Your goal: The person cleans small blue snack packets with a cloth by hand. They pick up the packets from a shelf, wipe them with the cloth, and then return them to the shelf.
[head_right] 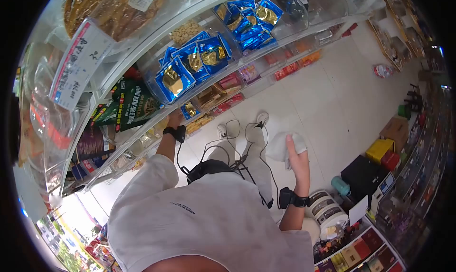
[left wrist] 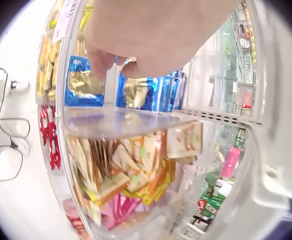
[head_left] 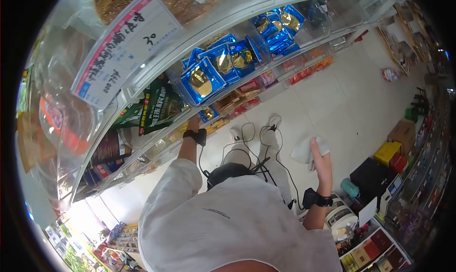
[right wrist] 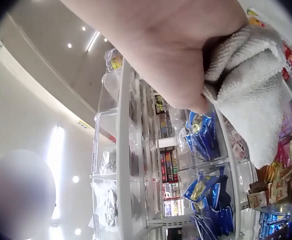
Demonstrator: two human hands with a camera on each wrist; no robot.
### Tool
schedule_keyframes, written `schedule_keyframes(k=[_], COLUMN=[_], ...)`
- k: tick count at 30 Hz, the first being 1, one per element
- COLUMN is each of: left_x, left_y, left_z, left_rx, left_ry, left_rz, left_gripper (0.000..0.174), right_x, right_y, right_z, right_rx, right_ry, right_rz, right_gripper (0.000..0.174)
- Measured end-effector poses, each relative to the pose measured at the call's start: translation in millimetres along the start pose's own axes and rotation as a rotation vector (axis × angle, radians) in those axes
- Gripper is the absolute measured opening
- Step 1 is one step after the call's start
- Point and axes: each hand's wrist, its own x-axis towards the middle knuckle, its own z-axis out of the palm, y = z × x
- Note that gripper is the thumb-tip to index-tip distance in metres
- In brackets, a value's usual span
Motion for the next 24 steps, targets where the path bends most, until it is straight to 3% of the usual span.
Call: schedule_keyframes(k=[1,3,4,7,10,13,17,19,21,23,24], left_x=[-9,-3,-3,14,0,7,2,-37,-98,-155,-175], left_y=[21,17,22,48,53,46,101,176,284,390,417], left_z=[-6,-15,-13,21,29,17,9,7,-2,-12,-10], left_rx=[0.155,0.583,0.514,-0.440,-0.423,-0.100,0.606,0.696,0.562,0.349,0.264], left_ry=[0.037,-0.106,-0.157,0.414,0.360,0.137,0.163,0.199,-0.119,-0.439,-0.483], left_rz=[0.107,0.237,0.009,-0.735,-0.210,-0.292,0.248,0.639,0.364,0.273,0.344], left_gripper=[0.026,0.033,0.037,0.045,0.014,0.014,0.019,0.022,0.020,0.024,0.025], right_x=[-11,-23,-28,-35,-36,-43,-42,-41,-36,-35,-36], right_y=[9,25,32,52,63,50,59,60,50,33,24], right_z=[3,9,10,13,15,19,22,20,21,35,38], right_rx=[-0.001,0.013,0.021,0.016,-0.012,-0.025,0.037,0.049,0.059,0.060,-0.010], right_ry=[0.015,0.062,0.090,0.135,0.143,0.076,0.114,0.083,0.089,0.121,0.053], right_rz=[0.025,0.034,0.028,0.040,0.015,0.065,-0.064,0.000,-0.068,-0.251,-0.314], right_gripper=[0.037,0.038,0.039,0.040,0.041,0.044,0.051,0.053,0.051,0.045,0.043])
